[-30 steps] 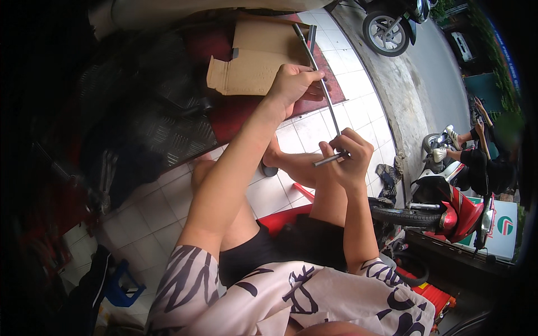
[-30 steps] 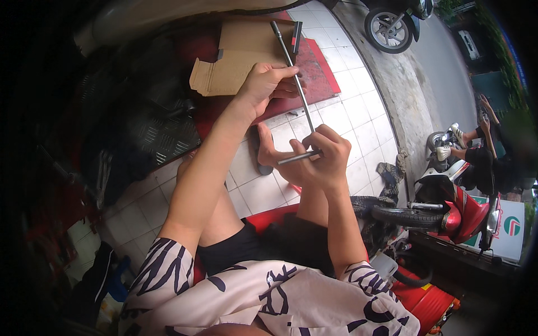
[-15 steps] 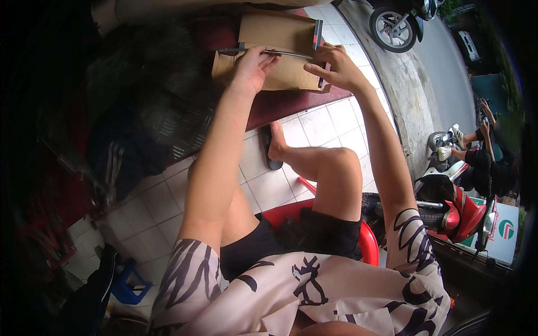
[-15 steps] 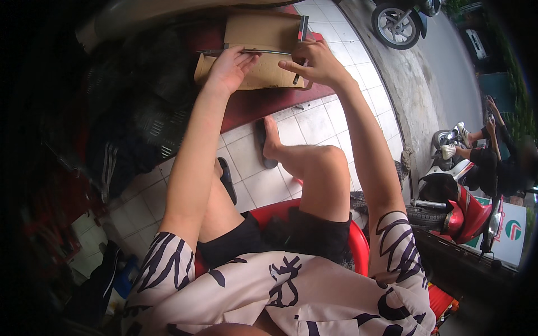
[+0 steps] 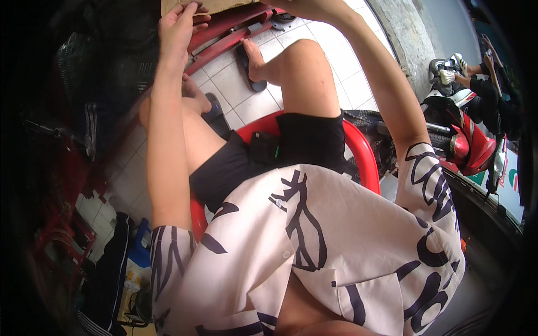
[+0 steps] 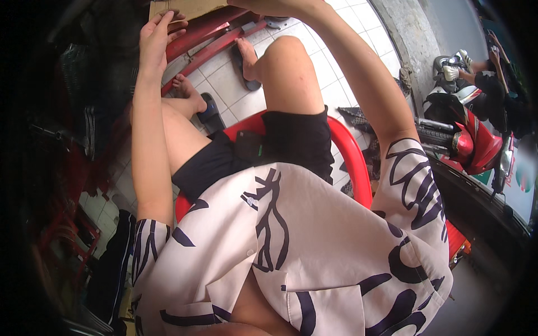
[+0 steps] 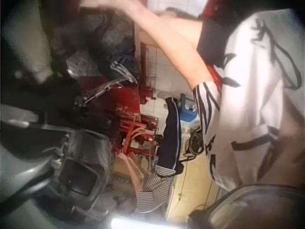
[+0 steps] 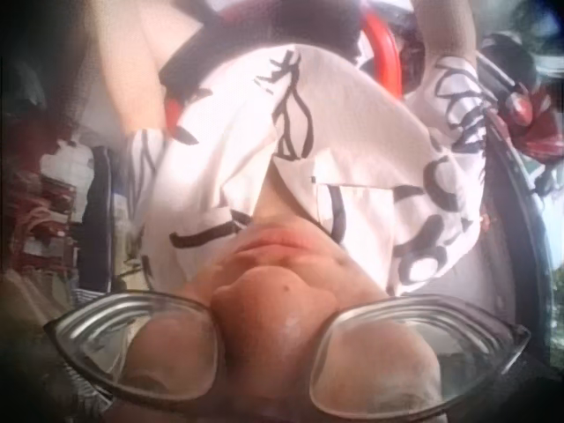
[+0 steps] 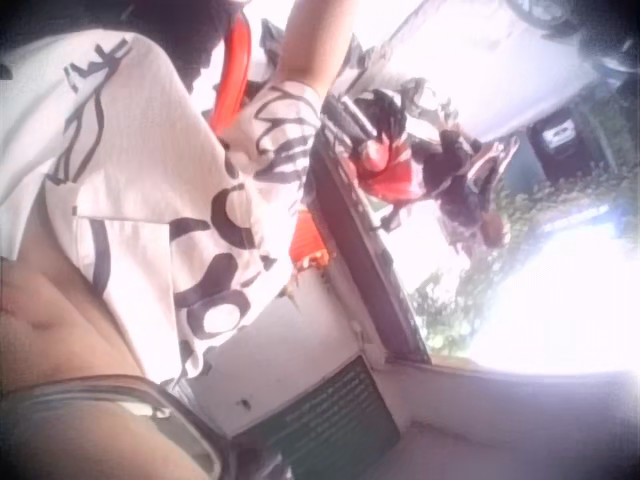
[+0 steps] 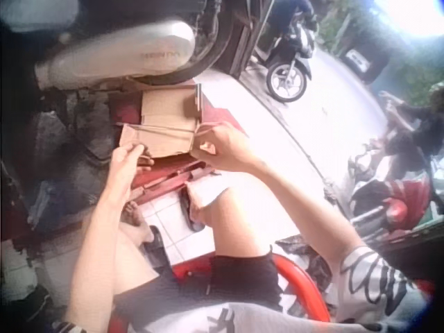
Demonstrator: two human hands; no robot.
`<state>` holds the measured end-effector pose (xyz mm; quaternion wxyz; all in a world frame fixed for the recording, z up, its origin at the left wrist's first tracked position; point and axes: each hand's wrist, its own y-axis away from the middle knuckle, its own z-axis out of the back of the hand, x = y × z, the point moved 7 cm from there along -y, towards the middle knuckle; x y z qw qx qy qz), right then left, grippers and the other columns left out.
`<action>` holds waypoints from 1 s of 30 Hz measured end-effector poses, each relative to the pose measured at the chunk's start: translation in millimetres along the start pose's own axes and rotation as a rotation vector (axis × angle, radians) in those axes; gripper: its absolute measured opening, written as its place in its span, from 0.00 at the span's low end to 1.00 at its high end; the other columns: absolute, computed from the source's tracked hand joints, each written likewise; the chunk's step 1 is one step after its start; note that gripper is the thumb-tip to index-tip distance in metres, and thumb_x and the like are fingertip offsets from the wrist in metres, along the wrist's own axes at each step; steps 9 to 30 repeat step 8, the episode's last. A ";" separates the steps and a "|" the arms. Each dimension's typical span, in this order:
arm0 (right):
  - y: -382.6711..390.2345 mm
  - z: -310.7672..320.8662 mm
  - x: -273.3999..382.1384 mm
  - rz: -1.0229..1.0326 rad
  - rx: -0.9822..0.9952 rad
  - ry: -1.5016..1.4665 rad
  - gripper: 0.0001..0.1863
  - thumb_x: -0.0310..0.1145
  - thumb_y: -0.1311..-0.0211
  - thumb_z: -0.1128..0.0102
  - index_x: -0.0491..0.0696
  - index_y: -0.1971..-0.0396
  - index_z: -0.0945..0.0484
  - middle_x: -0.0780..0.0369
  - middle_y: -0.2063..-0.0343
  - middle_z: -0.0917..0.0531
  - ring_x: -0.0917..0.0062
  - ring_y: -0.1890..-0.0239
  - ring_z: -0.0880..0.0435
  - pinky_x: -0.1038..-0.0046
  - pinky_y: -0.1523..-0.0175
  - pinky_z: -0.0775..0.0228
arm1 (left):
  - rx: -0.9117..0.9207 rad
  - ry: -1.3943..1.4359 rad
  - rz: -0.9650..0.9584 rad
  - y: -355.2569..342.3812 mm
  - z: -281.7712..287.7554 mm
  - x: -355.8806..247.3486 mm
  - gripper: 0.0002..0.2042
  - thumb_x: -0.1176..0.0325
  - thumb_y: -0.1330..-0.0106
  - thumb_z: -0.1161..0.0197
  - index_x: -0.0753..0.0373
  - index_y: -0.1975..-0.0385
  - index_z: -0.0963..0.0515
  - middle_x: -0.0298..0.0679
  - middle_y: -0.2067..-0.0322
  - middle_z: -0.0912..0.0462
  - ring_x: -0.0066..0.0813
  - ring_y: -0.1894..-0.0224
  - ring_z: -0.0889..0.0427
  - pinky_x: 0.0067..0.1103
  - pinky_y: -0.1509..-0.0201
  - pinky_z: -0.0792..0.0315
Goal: The person uses a T-handle wrench to tighten bolts on the underside of a motorcycle. They repeatedly position the wrench, turn it, and adjust their grip while working on the lower frame area.
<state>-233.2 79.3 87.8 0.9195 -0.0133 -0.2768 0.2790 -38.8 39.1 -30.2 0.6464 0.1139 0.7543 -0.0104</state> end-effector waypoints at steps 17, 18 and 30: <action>177.1 -62.5 95.4 0.025 0.448 -0.328 0.03 0.27 0.47 0.38 0.43 0.73 0.18 0.54 0.72 0.17 0.67 0.68 0.17 0.70 0.59 0.27 | 0.619 -0.735 -0.005 214.1 -62.5 40.2 0.09 0.66 0.33 0.44 0.62 0.59 0.23 0.34 0.68 0.18 0.22 0.65 0.20 0.16 0.60 0.28; 177.1 -62.5 95.4 0.025 0.448 -0.328 0.03 0.27 0.47 0.38 0.43 0.73 0.18 0.54 0.72 0.17 0.67 0.68 0.17 0.70 0.59 0.27 | 0.619 -0.735 -0.005 214.1 -62.5 40.2 0.09 0.66 0.33 0.44 0.62 0.59 0.23 0.34 0.68 0.18 0.22 0.65 0.20 0.16 0.60 0.28; 177.1 -62.5 95.4 0.025 0.448 -0.328 0.03 0.27 0.47 0.38 0.43 0.73 0.18 0.54 0.72 0.17 0.67 0.68 0.17 0.70 0.59 0.27 | 0.619 -0.735 -0.005 214.1 -62.5 40.2 0.09 0.66 0.33 0.44 0.62 0.59 0.23 0.34 0.68 0.18 0.22 0.65 0.20 0.16 0.60 0.28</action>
